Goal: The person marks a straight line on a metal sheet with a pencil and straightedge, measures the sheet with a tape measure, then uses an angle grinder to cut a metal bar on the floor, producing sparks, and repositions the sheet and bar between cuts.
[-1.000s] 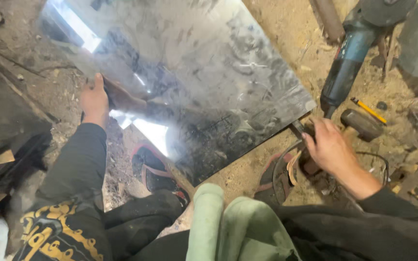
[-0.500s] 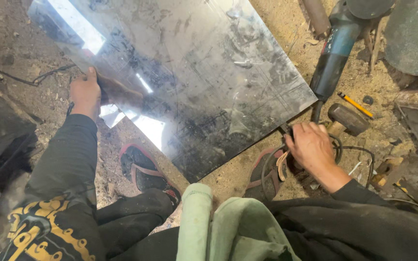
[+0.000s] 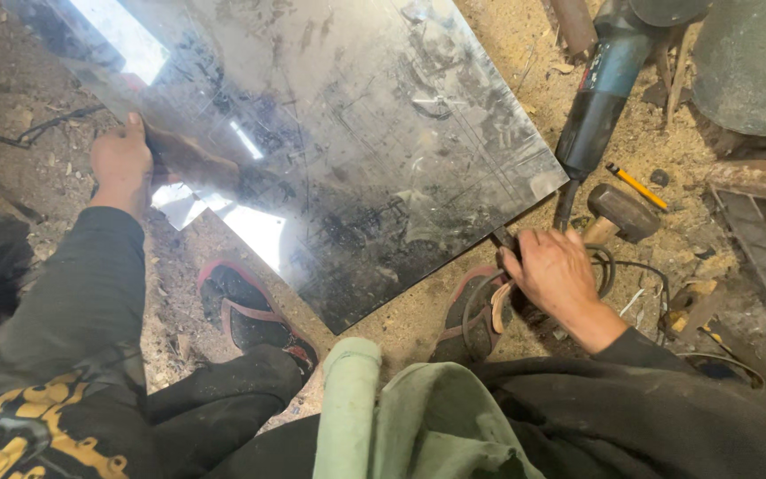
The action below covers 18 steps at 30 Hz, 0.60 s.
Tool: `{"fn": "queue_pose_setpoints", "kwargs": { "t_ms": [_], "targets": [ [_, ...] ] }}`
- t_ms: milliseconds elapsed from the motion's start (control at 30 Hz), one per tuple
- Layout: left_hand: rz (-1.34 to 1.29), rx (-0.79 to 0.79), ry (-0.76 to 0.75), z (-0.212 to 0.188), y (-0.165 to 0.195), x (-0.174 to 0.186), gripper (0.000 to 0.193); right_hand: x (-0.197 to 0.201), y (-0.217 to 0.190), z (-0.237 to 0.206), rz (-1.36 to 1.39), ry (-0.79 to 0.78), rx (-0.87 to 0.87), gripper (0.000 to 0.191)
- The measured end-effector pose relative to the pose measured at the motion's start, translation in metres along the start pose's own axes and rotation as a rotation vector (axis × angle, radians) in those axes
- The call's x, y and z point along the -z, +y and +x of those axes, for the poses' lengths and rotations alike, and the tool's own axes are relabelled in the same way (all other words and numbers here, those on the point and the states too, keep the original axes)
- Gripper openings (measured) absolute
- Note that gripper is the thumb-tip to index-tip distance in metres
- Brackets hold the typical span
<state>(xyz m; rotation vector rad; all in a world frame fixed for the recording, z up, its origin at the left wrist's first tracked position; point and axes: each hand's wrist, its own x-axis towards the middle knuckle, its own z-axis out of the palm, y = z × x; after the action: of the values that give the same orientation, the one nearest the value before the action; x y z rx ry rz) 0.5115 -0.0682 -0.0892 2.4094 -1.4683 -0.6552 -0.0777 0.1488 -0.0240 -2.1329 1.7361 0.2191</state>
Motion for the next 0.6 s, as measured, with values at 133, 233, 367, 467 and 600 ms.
{"fn": "queue_pose_setpoints", "kwargs": {
  "t_ms": [133, 233, 367, 467, 600],
  "targets": [
    [0.140, -0.043, -0.019, 0.002, 0.001, 0.002, 0.056, 0.008, 0.012, -0.024, -0.068, -0.248, -0.115, 0.048],
    [0.207, -0.082, -0.003, 0.000, 0.000, -0.002, 0.057, 0.015, 0.022, -0.025, -0.028, -0.495, -0.127, 0.049],
    [0.304, -0.188, 0.132, -0.006, 0.000, -0.011, 0.056, 0.023, 0.037, 0.013, -0.061, -0.784, 0.022, 0.052],
    [0.277, -0.141, 0.127, -0.010, -0.003, -0.011, 0.055, 0.025, 0.045, 0.029, -0.056, -0.920, 0.091, 0.056],
    [0.465, -0.237, 0.069, -0.003, -0.012, -0.007, 0.056, 0.026, 0.083, 0.022, -0.093, -1.161, 0.081, 0.054]
  ]
}}
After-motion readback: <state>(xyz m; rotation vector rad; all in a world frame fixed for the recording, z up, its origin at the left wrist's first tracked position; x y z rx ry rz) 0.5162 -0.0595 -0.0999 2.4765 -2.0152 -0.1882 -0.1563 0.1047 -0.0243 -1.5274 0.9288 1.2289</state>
